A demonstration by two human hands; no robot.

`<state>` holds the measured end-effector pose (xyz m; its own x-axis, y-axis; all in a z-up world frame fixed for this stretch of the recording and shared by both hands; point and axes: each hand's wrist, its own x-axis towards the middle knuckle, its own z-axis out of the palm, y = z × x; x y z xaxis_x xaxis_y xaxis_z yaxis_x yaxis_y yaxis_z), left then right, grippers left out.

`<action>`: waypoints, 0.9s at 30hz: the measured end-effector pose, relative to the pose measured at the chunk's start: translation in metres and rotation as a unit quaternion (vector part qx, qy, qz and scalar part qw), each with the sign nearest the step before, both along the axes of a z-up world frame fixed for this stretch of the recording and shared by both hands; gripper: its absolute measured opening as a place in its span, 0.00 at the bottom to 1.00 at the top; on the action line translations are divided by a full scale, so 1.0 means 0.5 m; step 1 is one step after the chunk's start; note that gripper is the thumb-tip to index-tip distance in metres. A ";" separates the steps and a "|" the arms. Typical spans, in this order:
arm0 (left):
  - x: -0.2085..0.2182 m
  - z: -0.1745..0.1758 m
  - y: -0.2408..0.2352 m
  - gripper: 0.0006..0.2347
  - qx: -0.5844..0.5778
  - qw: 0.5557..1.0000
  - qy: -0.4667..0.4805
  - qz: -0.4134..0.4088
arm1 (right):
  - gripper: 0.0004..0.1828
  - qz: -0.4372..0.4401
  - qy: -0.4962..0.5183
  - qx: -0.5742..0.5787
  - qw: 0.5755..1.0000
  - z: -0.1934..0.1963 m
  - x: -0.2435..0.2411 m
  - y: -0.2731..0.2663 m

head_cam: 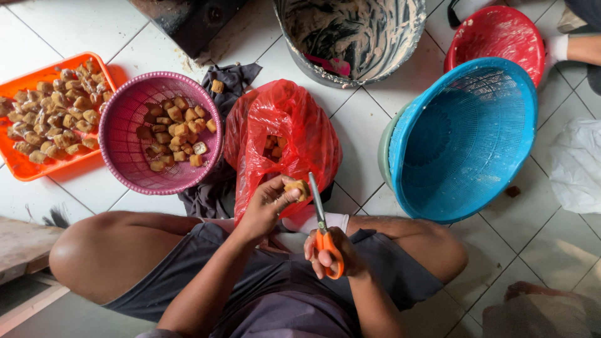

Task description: The person sits on the floor and uses orange-handled scissors to cut small brown food items taken from a red plastic bag. The cut pieces are placed into a pink basket. The person handles the items one at a time, cutting them into smaller pieces.

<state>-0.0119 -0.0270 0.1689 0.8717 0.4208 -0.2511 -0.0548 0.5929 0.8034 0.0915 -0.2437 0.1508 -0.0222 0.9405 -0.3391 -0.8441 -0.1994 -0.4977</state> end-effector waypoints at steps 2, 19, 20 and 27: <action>-0.016 0.011 0.040 0.07 -0.025 0.996 0.038 0.070 | 0.29 -0.025 -0.125 0.114 0.985 -0.013 0.008 -0.017; 0.063 -0.419 -0.008 0.26 0.489 0.750 0.434 -0.096 | 0.37 -0.058 -0.255 0.114 0.958 0.020 0.045 -0.025; 0.072 -0.426 -0.030 0.27 0.523 0.719 0.447 -0.094 | 0.37 -0.055 -0.264 0.115 0.956 0.024 0.047 -0.027; 0.054 -0.428 -0.059 0.35 0.556 0.749 0.336 -0.130 | 0.37 -0.046 -0.251 0.111 0.961 0.025 0.059 -0.030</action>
<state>0.0149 -0.0564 -0.0449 0.7942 0.5341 -0.2898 0.5851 -0.5436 0.6018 0.1208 -0.2587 0.1632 0.1779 0.9811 -0.0768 -0.4954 0.0219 -0.8684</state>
